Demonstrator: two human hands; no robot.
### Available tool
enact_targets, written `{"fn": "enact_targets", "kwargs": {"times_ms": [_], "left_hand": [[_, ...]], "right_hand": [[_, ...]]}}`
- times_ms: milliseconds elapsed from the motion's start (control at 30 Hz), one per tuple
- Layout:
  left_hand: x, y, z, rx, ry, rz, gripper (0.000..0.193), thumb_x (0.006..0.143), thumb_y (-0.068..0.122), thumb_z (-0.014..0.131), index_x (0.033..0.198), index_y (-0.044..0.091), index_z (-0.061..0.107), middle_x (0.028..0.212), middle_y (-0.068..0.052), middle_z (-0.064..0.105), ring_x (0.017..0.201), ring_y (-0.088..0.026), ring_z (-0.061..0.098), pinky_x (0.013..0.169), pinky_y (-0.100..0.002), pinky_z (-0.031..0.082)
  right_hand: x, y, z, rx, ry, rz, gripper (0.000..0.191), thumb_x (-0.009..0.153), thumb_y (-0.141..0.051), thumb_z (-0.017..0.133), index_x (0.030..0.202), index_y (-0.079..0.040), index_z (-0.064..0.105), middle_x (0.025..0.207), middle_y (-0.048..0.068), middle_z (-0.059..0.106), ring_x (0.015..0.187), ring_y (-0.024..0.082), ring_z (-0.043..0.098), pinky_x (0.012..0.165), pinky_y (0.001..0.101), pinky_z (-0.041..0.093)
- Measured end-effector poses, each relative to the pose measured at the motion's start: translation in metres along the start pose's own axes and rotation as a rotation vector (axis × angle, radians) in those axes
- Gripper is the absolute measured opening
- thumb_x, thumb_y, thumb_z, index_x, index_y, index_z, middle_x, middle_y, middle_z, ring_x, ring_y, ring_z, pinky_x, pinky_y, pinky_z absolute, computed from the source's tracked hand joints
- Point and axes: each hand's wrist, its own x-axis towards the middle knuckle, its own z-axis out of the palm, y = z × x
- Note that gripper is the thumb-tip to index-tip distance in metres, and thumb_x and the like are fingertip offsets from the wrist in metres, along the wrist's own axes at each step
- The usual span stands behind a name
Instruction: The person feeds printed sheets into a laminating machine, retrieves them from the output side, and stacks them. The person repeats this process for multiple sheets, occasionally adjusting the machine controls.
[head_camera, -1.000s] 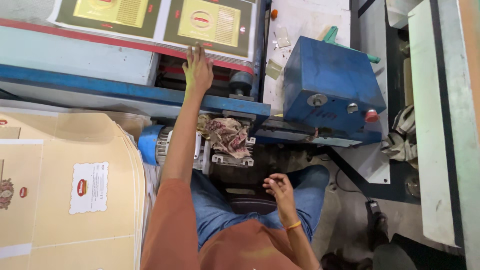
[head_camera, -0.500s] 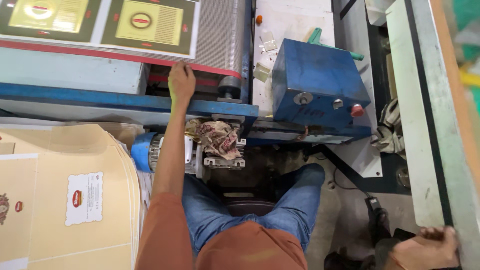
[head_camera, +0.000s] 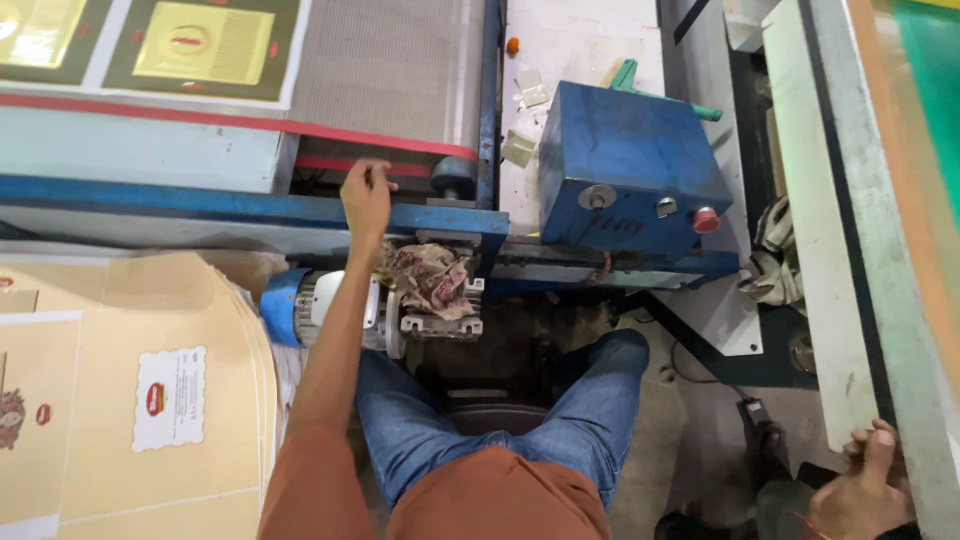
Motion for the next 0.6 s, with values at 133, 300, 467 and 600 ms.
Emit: {"fn": "enact_targets", "kwargs": {"times_ms": [133,300,467,600], "left_hand": [[-0.037,0.013,0.02,-0.168,-0.02,0.128,0.022,0.098,0.002,0.061,0.12,0.001,0.06,0.115,-0.007,0.065,0.098,-0.014,0.068,0.085,-0.029,0.055],[-0.108,0.061,0.053,-0.32,-0.282,-0.006,0.017,0.103,0.003,0.058,0.12,0.003,0.062,0.124,-0.01,0.066,0.1,-0.015,0.067,0.085,-0.03,0.055],[-0.162,0.107,0.075,-0.45,-0.557,0.005,0.015,0.104,0.003,0.057,0.119,0.002,0.061,0.126,-0.012,0.065,0.109,-0.017,0.068,0.098,-0.03,0.053],[-0.173,0.119,0.072,-0.386,-0.594,0.002,0.014,0.103,0.004,0.057,0.117,0.002,0.061,0.128,-0.011,0.066,0.108,-0.017,0.07,0.095,-0.029,0.054]], "right_hand": [[0.004,-0.005,-0.012,0.242,0.049,-0.151,0.027,0.117,-0.017,0.059,0.131,0.006,0.055,0.123,0.01,0.062,0.103,0.016,0.059,0.09,0.0296,0.05],[0.05,-0.036,-0.043,-0.14,0.044,0.033,0.044,0.109,-0.027,0.068,0.135,0.007,0.056,0.113,0.019,0.065,0.096,0.029,0.065,0.08,0.0396,0.055],[0.171,-0.08,-0.028,-0.708,-0.269,-0.194,0.059,0.108,-0.032,0.075,0.143,0.009,0.053,0.112,0.026,0.068,0.094,0.036,0.071,0.075,0.0425,0.059],[0.208,-0.098,-0.016,-1.012,-0.212,-0.857,0.048,0.109,-0.024,0.073,0.141,0.006,0.054,0.115,0.023,0.068,0.096,0.032,0.069,0.079,0.0381,0.057]]}}
